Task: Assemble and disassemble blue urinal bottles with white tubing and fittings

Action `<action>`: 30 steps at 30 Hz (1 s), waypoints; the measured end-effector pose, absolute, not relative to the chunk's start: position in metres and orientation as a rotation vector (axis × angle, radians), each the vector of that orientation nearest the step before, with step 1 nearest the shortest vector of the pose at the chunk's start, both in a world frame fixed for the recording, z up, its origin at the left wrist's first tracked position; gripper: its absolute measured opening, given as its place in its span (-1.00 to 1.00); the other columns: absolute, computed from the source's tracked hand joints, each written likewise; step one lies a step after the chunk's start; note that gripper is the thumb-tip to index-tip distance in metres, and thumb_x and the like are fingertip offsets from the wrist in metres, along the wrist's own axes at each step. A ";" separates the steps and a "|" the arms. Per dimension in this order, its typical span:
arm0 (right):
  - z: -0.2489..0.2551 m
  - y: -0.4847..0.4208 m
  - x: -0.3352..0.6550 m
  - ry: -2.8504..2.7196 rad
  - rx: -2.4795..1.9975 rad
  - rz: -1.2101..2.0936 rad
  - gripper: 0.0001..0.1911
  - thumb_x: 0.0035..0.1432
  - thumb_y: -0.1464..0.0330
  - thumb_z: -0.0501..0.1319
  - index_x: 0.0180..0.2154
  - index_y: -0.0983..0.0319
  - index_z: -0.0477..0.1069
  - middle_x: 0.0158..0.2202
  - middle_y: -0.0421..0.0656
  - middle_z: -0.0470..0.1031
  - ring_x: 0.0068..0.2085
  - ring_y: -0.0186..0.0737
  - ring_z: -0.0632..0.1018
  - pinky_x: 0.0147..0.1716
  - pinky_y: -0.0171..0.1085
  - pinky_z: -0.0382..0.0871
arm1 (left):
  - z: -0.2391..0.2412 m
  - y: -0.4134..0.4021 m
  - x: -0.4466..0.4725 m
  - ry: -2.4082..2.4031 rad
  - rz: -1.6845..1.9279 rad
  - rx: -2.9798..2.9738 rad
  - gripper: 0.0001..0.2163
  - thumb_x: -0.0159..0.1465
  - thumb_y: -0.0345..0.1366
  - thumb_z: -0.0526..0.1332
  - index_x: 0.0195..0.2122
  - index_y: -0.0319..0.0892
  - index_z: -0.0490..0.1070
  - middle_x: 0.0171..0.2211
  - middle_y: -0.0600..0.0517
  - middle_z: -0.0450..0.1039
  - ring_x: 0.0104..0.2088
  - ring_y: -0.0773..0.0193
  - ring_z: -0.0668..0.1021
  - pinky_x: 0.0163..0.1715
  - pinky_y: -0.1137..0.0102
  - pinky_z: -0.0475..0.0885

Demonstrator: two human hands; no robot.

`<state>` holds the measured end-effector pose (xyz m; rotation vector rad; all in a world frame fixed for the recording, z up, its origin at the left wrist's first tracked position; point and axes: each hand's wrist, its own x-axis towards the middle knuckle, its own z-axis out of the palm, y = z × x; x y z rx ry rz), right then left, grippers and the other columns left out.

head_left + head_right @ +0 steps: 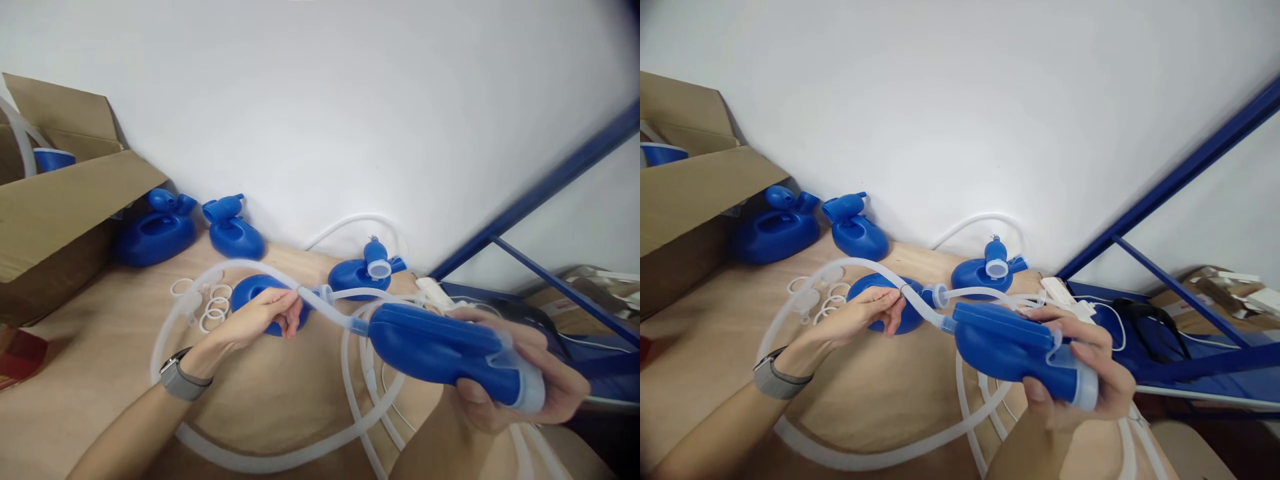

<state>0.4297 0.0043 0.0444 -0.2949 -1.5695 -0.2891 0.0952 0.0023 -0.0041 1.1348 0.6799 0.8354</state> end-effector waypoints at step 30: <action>0.052 0.010 0.434 -1.661 -0.131 -0.388 -0.24 -0.06 0.34 0.48 0.23 0.26 0.49 -0.10 0.01 0.64 -0.35 -0.06 0.64 -0.57 -0.07 0.58 | -0.006 0.000 0.113 0.637 0.805 0.892 -0.48 0.24 0.24 0.27 -0.37 -0.20 0.33 -0.44 -0.05 0.54 -0.49 0.20 0.61 -0.57 0.43 0.51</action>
